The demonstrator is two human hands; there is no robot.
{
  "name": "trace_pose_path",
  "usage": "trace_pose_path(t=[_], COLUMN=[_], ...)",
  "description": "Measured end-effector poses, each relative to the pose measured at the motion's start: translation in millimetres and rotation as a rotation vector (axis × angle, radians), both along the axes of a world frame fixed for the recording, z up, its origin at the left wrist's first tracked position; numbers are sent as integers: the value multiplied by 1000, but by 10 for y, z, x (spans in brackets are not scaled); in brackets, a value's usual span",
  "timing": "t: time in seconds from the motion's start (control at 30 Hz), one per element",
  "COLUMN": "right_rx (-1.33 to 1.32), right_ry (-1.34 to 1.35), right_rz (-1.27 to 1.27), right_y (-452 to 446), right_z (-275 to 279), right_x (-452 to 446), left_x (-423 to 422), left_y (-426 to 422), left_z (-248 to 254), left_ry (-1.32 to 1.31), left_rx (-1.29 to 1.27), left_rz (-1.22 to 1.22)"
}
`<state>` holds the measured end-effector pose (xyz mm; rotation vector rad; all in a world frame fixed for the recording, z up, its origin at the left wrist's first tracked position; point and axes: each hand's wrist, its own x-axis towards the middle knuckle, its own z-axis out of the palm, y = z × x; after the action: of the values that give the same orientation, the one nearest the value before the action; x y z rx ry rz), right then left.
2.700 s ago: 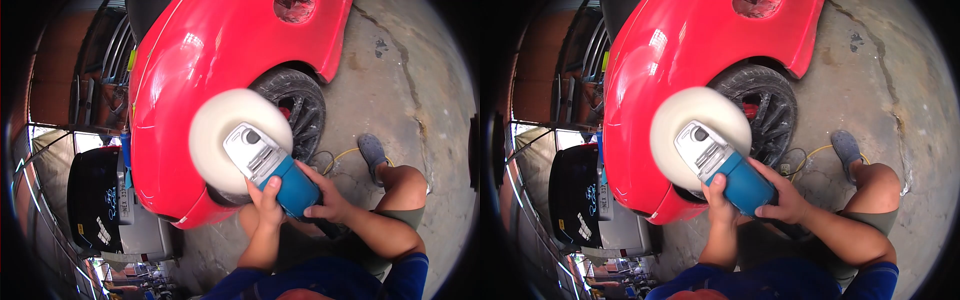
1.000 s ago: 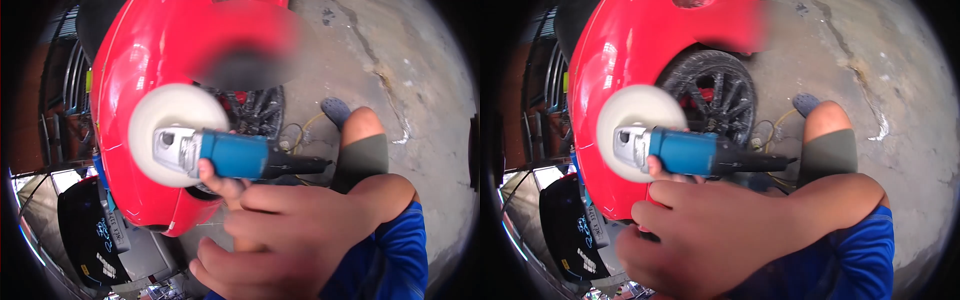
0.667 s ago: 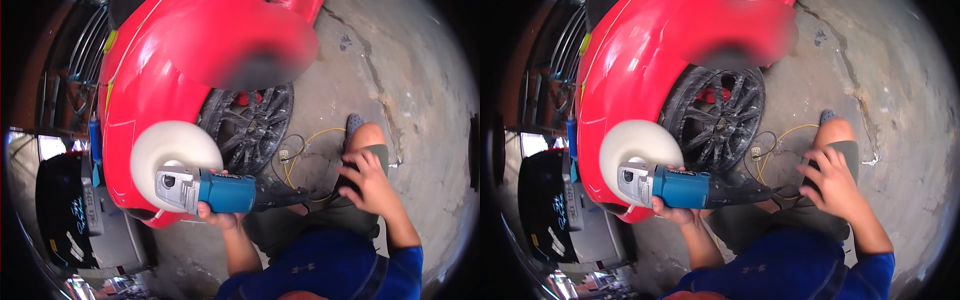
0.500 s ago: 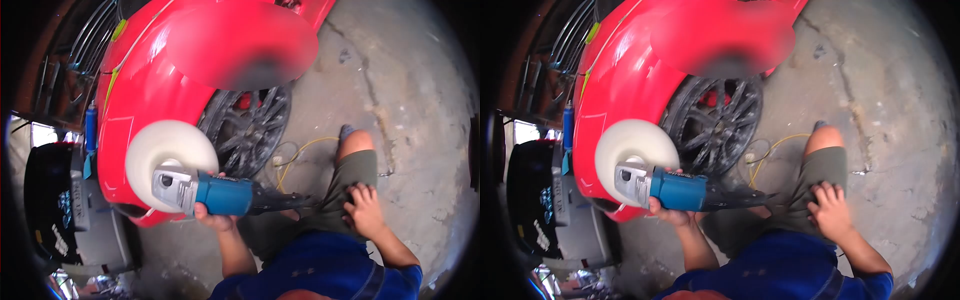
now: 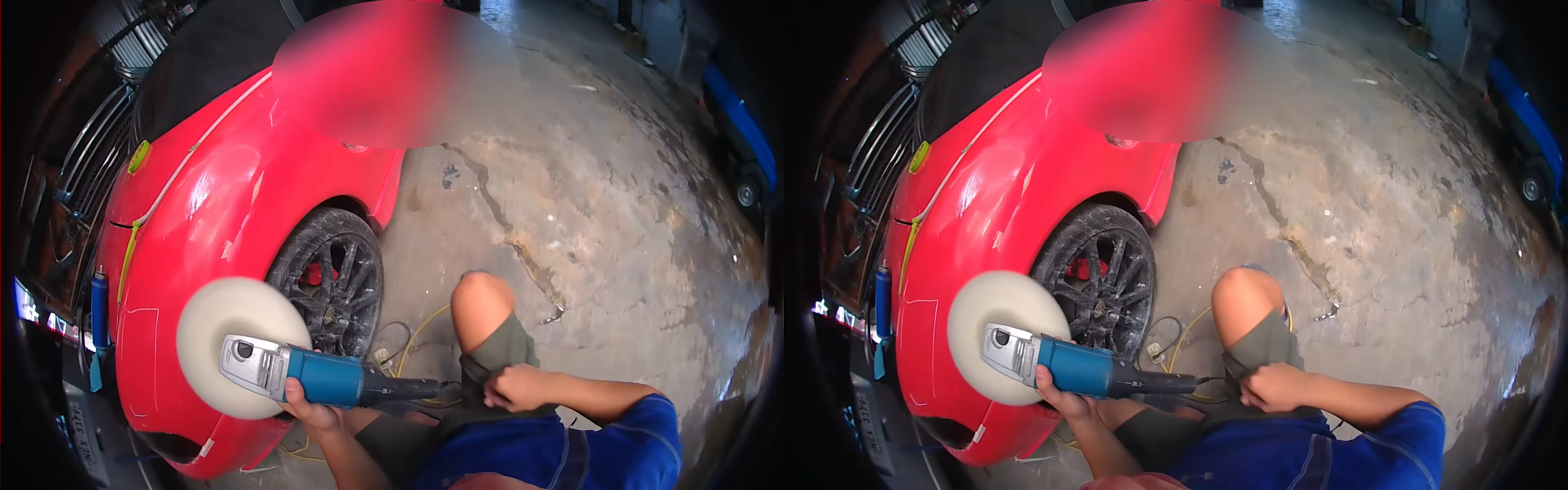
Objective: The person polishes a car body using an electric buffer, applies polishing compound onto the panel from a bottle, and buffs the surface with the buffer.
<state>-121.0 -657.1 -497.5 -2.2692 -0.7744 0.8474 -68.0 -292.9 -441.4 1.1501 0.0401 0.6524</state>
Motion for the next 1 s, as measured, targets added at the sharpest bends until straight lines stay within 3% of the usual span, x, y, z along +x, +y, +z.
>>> trace_pose_path(t=[0.03, 0.1, 0.23, 0.3, 0.4, 0.5, 0.73, 1.0], right_rx=[6, -267, -617, -633, -617, -620, -647, -705], right_ry=[-126, -269, 27, 107, 193, 255, 297, 121], right_rz=[-56, 135, 511, 507, 458, 441, 413, 415], right_y=[122, 421, 1075, 1098, 966, 909, 858, 692], right_z=[-31, -410, -1269, -1880, -2416, -2644, -2731, -2772], right_x=[150, 513, 969, 832, 629, 665, 1054, 1995], left_x=[-1, 23, -37, -61, -46, 26, 222, 335], left_y=[-35, -45, -9, 75, 51, 3, 166, -99], left_z=[7, -14, -108, -128, -122, 24, 93, -153], left_ry=[-4, -8, 40, 70, 40, 39, -94, -59], left_rx=[3, -3, -110, -194, -191, -287, -114, -108], left_rz=[8, 21, 48, -18, 90, 214, 27, 135])
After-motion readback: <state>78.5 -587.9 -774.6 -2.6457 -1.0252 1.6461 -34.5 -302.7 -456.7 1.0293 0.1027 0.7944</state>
